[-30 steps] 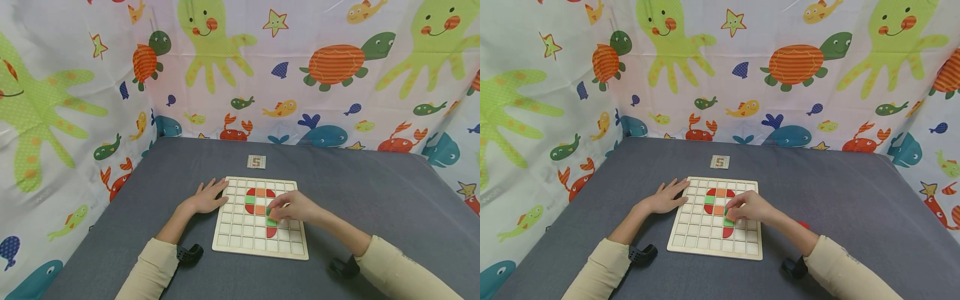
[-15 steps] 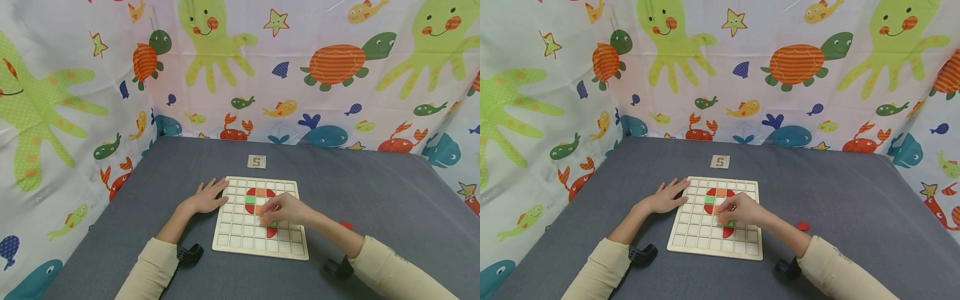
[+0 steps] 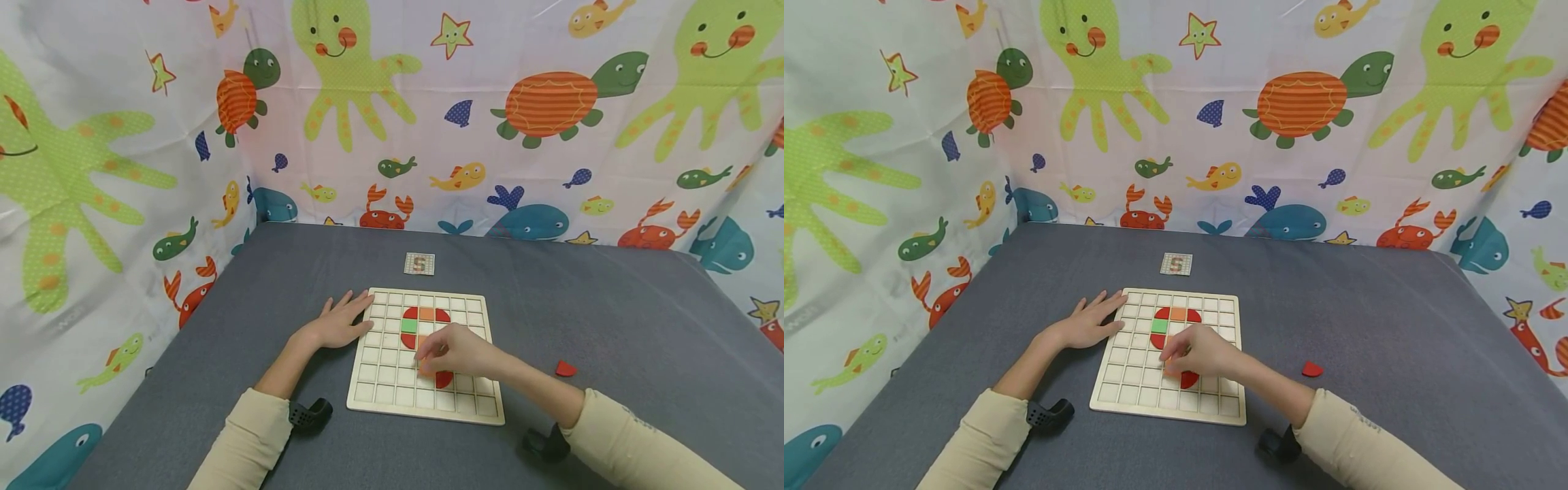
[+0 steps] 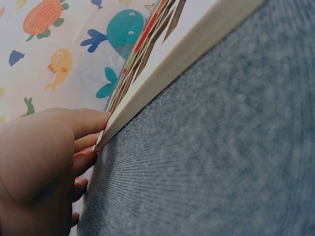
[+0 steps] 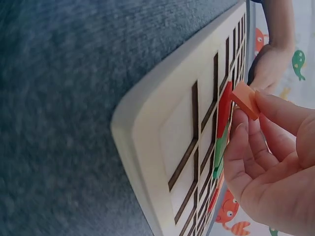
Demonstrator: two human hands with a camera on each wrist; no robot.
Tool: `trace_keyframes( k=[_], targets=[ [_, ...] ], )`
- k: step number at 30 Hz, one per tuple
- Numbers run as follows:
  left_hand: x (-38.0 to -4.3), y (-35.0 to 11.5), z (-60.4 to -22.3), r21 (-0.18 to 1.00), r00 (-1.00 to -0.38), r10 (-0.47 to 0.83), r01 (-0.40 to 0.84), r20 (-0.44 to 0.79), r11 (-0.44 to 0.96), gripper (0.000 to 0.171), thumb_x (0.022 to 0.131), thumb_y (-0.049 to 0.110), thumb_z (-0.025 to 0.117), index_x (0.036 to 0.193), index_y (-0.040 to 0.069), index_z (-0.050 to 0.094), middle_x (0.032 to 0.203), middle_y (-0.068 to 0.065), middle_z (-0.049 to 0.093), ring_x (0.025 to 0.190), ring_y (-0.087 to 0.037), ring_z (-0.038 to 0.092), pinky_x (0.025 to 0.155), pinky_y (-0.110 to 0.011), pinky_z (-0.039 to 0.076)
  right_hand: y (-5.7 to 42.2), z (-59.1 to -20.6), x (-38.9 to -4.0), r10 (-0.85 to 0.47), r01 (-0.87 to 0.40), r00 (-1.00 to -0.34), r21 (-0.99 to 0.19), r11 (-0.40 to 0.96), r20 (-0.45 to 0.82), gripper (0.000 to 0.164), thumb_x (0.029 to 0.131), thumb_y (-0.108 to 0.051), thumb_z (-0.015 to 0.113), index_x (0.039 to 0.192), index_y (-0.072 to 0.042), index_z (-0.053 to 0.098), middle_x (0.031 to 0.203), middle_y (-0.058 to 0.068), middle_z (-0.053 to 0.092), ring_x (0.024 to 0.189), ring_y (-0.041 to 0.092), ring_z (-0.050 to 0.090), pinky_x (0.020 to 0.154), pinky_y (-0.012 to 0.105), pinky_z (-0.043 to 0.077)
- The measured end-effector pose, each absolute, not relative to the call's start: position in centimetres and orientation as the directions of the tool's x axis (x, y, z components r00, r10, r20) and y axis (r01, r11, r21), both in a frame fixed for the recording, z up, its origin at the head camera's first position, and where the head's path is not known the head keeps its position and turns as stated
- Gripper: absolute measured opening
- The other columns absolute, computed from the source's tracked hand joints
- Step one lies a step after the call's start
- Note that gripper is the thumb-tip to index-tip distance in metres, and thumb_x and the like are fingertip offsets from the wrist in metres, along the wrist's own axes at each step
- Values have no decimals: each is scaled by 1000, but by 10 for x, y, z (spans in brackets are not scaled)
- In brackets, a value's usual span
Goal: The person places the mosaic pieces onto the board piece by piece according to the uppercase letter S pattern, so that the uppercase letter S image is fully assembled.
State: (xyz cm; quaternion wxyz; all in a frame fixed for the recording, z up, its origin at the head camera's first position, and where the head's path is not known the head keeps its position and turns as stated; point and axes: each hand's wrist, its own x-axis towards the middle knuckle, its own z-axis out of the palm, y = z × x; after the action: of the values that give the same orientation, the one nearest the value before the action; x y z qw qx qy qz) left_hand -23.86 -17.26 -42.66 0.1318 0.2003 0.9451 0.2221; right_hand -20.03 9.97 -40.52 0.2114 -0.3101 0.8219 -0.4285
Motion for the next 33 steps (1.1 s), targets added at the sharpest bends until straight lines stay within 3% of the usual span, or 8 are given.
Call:
trace_keyframes(
  k=[21, 33],
  targets=[
    [-239, -173, -428, 467, -885, 436, 321, -161, 824, 62, 100, 32, 47, 152, 8, 23, 157, -11, 16, 143, -36, 4, 108, -60, -2, 96, -406, -194, -723, -355, -685, -822, 444, -95, 8, 84, -1, 70, 91, -3, 73, 74, -3, 64, 70, 9, 58, 67, 24, 49],
    [-238, -172, -427, 468, -890, 430, 318, -153, 825, 62, 100, 32, 48, 152, 8, 24, 157, -11, 18, 143, -36, 5, 108, -60, -2, 96, -407, -193, -715, -387, -697, -809, 442, -57, 9, 85, -4, 70, 95, -4, 70, 69, -3, 60, 62, 8, 50, 57, 22, 41]
  ],
)
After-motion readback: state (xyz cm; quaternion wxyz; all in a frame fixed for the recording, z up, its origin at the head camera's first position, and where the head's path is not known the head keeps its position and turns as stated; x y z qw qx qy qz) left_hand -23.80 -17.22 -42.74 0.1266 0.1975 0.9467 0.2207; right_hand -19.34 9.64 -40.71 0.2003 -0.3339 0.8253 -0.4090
